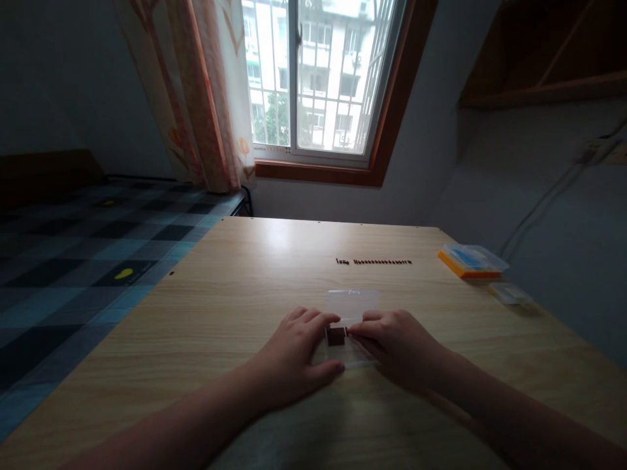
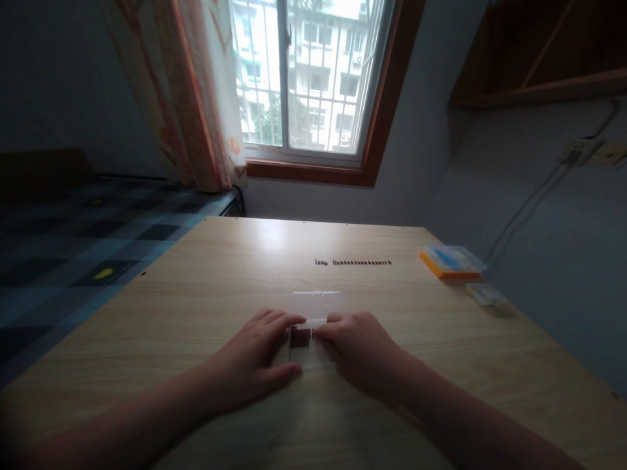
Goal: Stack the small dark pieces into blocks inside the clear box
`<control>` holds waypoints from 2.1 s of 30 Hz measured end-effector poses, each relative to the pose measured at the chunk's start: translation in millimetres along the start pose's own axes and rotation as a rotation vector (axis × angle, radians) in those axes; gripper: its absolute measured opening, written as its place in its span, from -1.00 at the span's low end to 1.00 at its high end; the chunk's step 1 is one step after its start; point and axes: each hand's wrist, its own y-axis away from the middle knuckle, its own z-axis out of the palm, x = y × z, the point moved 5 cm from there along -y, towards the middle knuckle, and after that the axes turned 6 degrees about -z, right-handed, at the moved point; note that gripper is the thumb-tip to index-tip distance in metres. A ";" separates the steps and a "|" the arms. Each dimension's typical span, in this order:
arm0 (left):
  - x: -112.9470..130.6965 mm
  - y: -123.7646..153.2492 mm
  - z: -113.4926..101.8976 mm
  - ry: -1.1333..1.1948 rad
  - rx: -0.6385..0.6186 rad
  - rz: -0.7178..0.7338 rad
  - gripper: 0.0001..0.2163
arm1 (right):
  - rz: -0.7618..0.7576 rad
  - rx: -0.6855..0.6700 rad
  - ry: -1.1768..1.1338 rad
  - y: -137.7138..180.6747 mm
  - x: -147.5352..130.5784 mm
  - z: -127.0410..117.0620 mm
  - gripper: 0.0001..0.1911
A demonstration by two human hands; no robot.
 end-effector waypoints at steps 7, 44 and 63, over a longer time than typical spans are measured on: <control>-1.4 0.1 0.8 0.003 0.006 0.006 -0.47 | 0.016 0.004 -0.015 -0.8 -0.8 0.0 -0.75; 1.6 -2.0 -0.6 -0.005 -0.004 0.000 -0.48 | 0.003 -0.003 0.062 -5.3 -7.4 -4.6 -0.74; 1.8 -1.7 -1.4 0.007 -0.005 0.004 -0.48 | -0.233 0.516 0.103 10.1 -7.6 -44.0 -0.79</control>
